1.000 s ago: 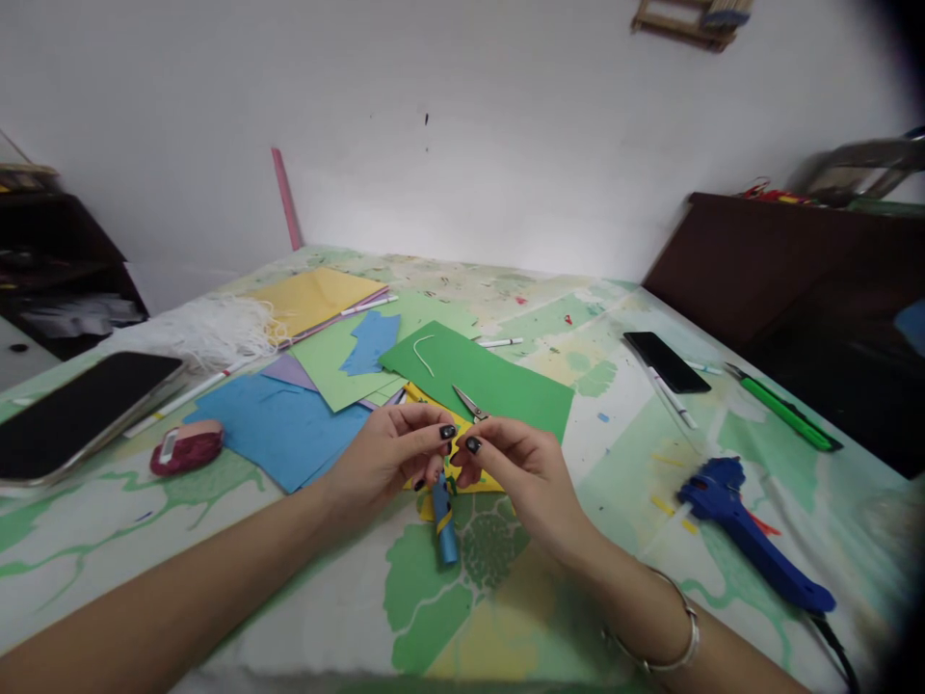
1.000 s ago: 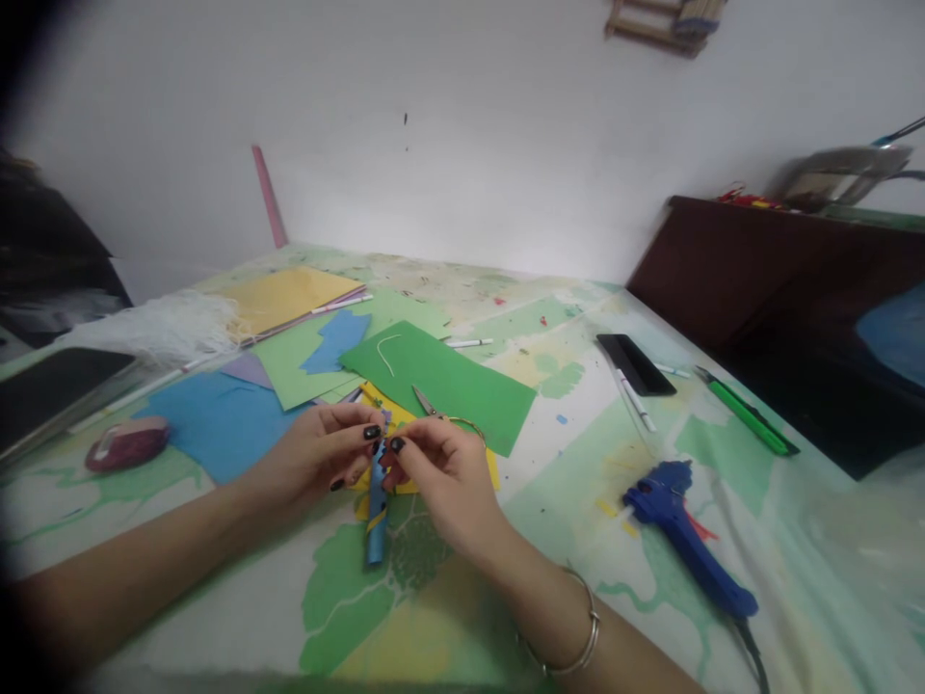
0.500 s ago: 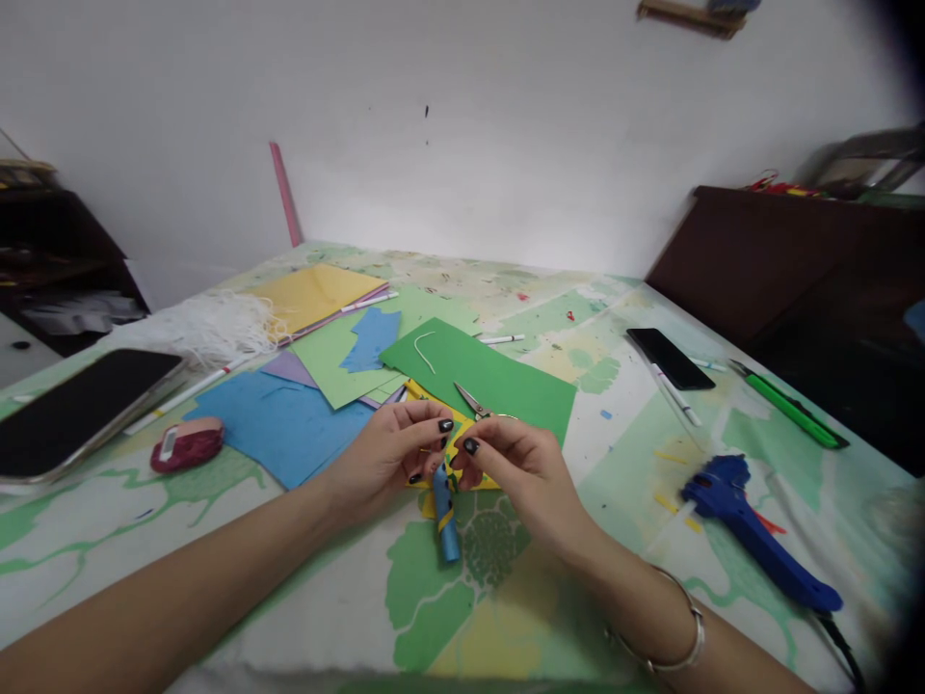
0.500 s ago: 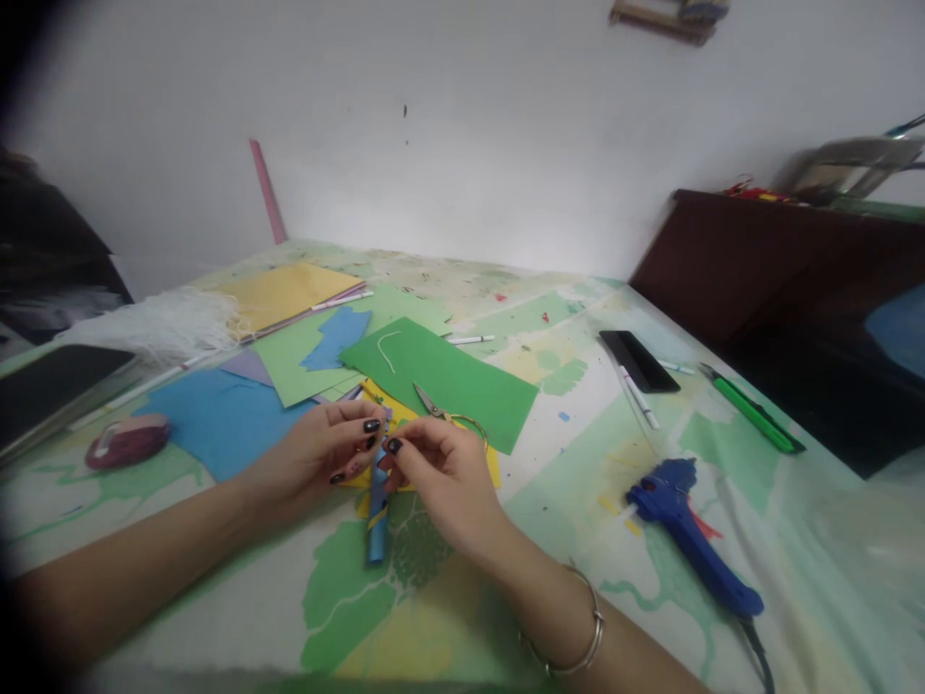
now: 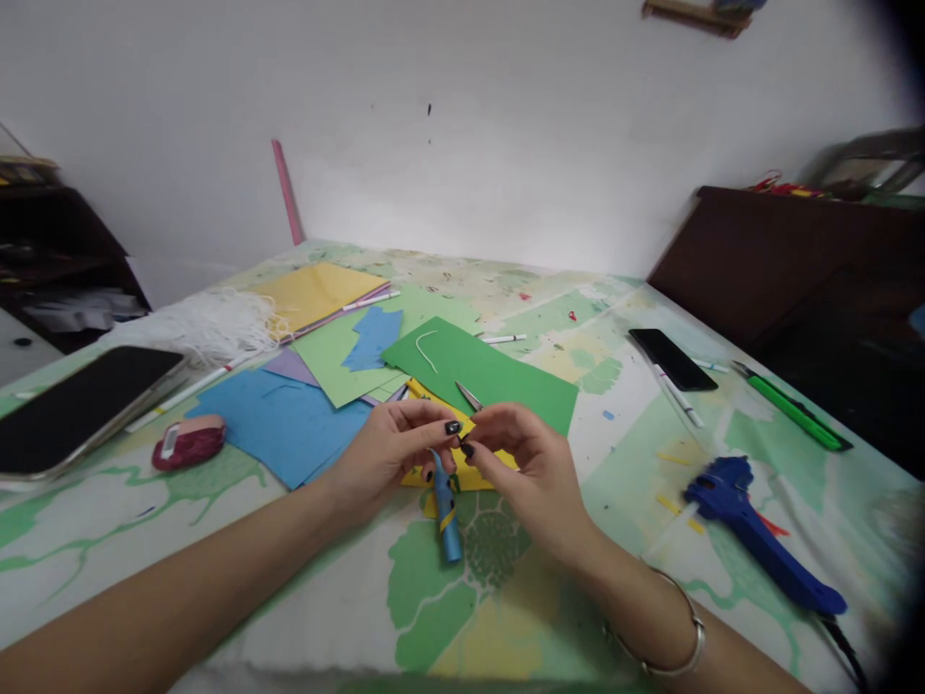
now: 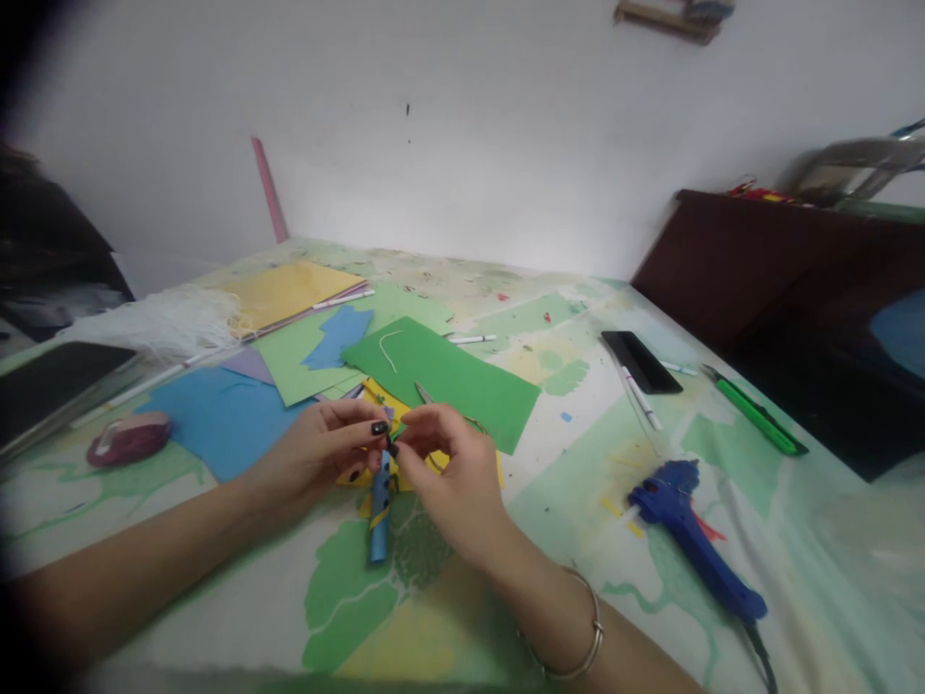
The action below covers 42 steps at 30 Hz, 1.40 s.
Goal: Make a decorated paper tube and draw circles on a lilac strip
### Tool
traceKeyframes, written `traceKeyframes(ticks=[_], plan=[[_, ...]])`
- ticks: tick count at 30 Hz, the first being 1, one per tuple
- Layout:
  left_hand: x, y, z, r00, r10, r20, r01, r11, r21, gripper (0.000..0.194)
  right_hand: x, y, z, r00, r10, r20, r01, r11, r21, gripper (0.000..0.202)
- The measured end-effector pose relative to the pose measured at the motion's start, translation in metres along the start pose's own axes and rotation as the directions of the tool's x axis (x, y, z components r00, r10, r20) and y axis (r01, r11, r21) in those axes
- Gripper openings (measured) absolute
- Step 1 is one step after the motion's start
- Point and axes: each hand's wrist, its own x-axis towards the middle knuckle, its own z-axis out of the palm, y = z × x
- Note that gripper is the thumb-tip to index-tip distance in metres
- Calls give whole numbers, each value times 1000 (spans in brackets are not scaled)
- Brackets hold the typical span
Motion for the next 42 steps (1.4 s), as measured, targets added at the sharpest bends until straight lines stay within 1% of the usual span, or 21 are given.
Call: traceKeyframes(ticks=[1,3,5,7,10,13,17,25,27,31,33,35,39,42], plan=[[0,0,0,1000,-2,-11,2,1000,9,15,-1,0,0,997,-80,3,80,993,-92,15],[0,0,1,1000,-2,-27,3,1000,28,13,-2,0,0,974,-223,37,225,941,-254,15],[0,-1,1,999,5,-37,-3,998,61,14,-3,-1,1,947,-313,68,316,880,-356,14],[0,-1,2,999,19,-46,-14,994,111,15,-3,-1,2,930,-359,76,357,840,-408,12],[-1,-2,2,997,52,-56,-41,983,179,14,-4,0,3,918,-391,68,376,803,-462,8],[-1,-3,2,995,79,-68,-64,979,195,12,-4,1,3,916,-399,40,366,790,-493,7],[-2,-4,2,994,76,-84,-59,981,187,12,-3,4,2,918,-397,21,351,785,-510,8],[-4,-1,4,991,115,-71,-94,965,247,13,-3,8,1,887,-460,38,404,732,-549,13],[-5,0,4,990,128,-63,-107,959,263,13,-3,7,0,898,-437,39,389,750,-535,14],[-7,1,5,988,150,-43,-131,945,299,11,-3,5,-2,948,-312,55,302,835,-461,12],[-8,2,5,986,166,-32,-148,937,315,10,-3,5,-2,961,-271,55,267,857,-440,11],[-8,3,6,983,183,-21,-166,927,336,9,-3,5,-2,960,-276,51,269,854,-446,10],[-9,3,7,980,196,-24,-174,913,370,9,-4,3,-1,936,-344,74,335,805,-490,8],[-9,2,7,979,200,-28,-174,907,384,9,-4,2,0,930,-355,98,354,788,-504,9]])
